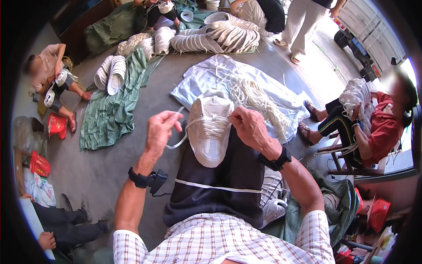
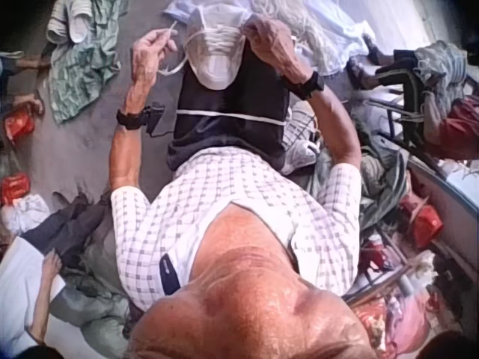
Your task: The recorder is lacing white sneakers while sitting in a workspace with several other workers doing similar assembly tasks.
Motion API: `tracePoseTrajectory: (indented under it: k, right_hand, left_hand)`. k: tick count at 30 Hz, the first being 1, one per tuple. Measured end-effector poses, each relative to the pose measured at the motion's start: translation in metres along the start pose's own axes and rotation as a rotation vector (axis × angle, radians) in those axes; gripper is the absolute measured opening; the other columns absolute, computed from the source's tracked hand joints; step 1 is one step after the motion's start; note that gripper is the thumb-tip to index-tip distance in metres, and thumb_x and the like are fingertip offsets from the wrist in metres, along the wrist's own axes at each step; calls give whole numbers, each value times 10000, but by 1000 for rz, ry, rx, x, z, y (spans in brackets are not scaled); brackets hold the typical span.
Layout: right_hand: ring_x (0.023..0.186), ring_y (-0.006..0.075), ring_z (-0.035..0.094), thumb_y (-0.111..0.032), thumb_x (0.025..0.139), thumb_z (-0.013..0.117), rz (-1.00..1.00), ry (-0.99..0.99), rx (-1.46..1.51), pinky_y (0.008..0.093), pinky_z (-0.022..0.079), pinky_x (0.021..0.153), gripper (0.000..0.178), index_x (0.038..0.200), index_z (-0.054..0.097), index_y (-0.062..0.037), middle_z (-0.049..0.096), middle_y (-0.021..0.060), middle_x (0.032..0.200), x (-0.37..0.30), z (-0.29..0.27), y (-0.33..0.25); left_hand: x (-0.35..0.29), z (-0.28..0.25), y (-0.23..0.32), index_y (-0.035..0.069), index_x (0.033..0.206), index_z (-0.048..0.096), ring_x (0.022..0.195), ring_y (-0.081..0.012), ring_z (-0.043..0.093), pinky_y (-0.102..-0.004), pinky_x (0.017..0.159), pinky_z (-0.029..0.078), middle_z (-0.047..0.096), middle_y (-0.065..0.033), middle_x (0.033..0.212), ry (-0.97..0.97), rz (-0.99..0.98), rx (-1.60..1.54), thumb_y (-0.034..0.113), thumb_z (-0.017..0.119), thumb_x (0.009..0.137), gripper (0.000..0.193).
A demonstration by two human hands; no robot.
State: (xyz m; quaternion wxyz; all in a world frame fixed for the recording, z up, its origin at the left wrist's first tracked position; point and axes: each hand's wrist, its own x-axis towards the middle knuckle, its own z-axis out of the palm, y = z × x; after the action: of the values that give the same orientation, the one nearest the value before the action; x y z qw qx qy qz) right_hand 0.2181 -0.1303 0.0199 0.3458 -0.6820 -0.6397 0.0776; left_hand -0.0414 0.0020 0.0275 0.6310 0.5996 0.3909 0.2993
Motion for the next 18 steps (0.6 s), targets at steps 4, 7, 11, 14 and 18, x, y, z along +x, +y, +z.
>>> tracePoseTrajectory:
  k: [4, 7, 11, 14, 18]
  right_hand:
    - [721, 338, 647, -136, 874, 661, -9, 18, 52, 411, 501, 648, 118, 883, 612, -29, 654, 149, 754, -1, 2, 1]
    - [711, 330, 650, -121, 869, 669, -32, 37, 59, 397, 502, 634, 113, 878, 607, -27, 652, 150, 752, 1, 4, 3]
    - [739, 382, 645, -137, 873, 648, -29, 24, 79, 465, 488, 645, 103, 888, 587, -55, 651, 155, 747, 2, 2, 3]
    - [722, 355, 646, -126, 868, 664, -32, 33, 75, 430, 493, 638, 111, 886, 596, -40, 650, 150, 745, 1, 2, 4]
    - [743, 387, 644, -139, 873, 647, -22, 18, 93, 468, 488, 652, 101, 884, 589, -57, 651, 157, 745, 1, 3, 3]
  left_hand:
    - [-6, 28, 8, -1, 900, 723, 493, -20, 440, -226, 452, 321, 572, 31, 587, -28, 114, 144, 169, 632, 952, 200]
    - [-5, 36, 13, -16, 843, 715, 506, -40, 460, -249, 471, 348, 528, 19, 541, -16, 144, 280, 152, 651, 919, 195]
    - [-1, 37, 13, -8, 804, 698, 493, -70, 455, -284, 475, 360, 516, 0, 526, -75, 175, 348, 167, 649, 883, 198]
    - [4, 35, 10, -10, 780, 681, 495, -75, 460, -290, 477, 364, 513, -5, 523, -136, 154, 330, 179, 630, 876, 219]
    - [9, 35, 10, -6, 764, 672, 501, -44, 444, -235, 486, 324, 530, 16, 562, -152, 123, 257, 167, 610, 875, 214]
